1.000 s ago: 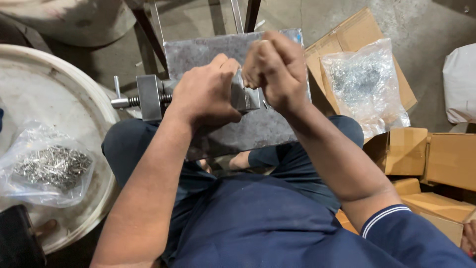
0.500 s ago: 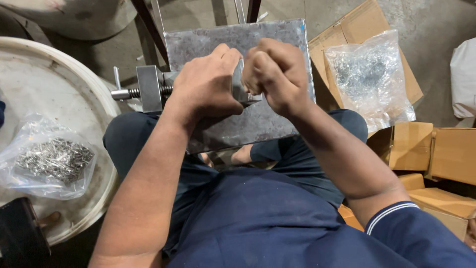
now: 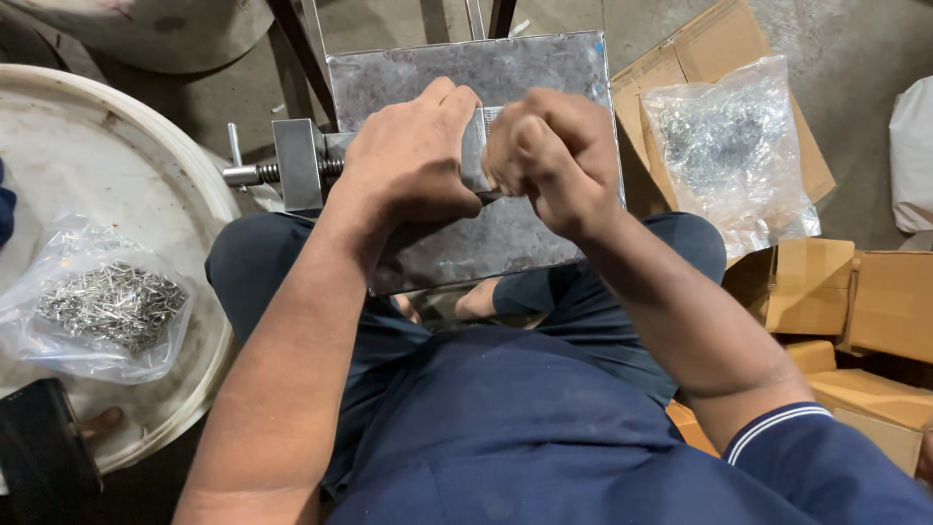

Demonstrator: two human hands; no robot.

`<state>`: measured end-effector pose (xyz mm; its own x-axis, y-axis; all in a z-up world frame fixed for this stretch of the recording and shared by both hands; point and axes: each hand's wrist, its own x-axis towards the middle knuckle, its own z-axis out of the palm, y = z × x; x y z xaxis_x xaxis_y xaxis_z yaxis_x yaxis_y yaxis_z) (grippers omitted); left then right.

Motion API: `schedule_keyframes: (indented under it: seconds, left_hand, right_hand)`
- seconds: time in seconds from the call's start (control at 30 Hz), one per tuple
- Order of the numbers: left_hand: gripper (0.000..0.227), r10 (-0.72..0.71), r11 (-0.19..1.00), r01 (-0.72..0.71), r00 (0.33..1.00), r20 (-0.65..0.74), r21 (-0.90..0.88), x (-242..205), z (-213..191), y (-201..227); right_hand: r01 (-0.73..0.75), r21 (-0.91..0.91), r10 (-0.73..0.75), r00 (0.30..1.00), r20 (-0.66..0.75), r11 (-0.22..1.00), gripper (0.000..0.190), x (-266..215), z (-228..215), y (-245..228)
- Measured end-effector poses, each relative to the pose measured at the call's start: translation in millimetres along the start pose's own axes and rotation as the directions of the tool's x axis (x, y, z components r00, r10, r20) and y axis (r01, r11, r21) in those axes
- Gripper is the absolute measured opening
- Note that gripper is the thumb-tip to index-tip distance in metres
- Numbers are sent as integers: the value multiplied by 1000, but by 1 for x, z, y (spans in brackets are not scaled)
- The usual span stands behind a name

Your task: The person sits cross-legged on the floor and uses a manual screw press to bend small metal pins. They pick up individual pins from a plastic bag, place them into the press, and tighten the screw to bend the metal before removing the finished pieces.

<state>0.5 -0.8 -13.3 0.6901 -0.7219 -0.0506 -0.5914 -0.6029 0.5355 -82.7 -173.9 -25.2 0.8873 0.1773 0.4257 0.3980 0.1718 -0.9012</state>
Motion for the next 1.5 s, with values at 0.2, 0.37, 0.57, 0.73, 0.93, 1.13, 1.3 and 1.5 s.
schedule_keyframes:
  seconds: [0.2,0.37,0.57,0.73,0.93,1.13,1.3,1.5]
  left_hand:
    - [58,-23,1000,23,1000,11,5,-1,-1,1]
    - [74,5,999,-6,1000,25,41,0,-3,2]
    - [69,5,998,-7,1000,27,59,-1,0,-1]
    - [74,18,1000,-18,1000,-22,13,1,0,3]
    - [73,-14,1000,14,1000,-3,19,3,-2,3]
    - [72,-21,999,21,1000,19,34,3,-4,1]
    - [73,-46,998,43,998,53,52,4,0,3]
    - [82,-98,994,94,992,80,49,2,3,-3]
  right_hand:
    - [0,14,1,999,-49,1000,41,5,0,5]
    - [-35,-81,31,998,-52,996,37,3,-2,15]
    - [30,-101,-36,998,-58,994,42,8,-3,18]
    - [78,11,-78,996,-48,997,39,23,-3,8]
    - [69,-73,-73,996,-58,995,38,32,-11,13]
    - [20,-121,-29,997,-71,992,37,23,-12,21]
    - [-39,-128,26,994,-103,991,38,24,-10,22]
    - [-5,97,22,985,-169,995,39,51,-14,35]
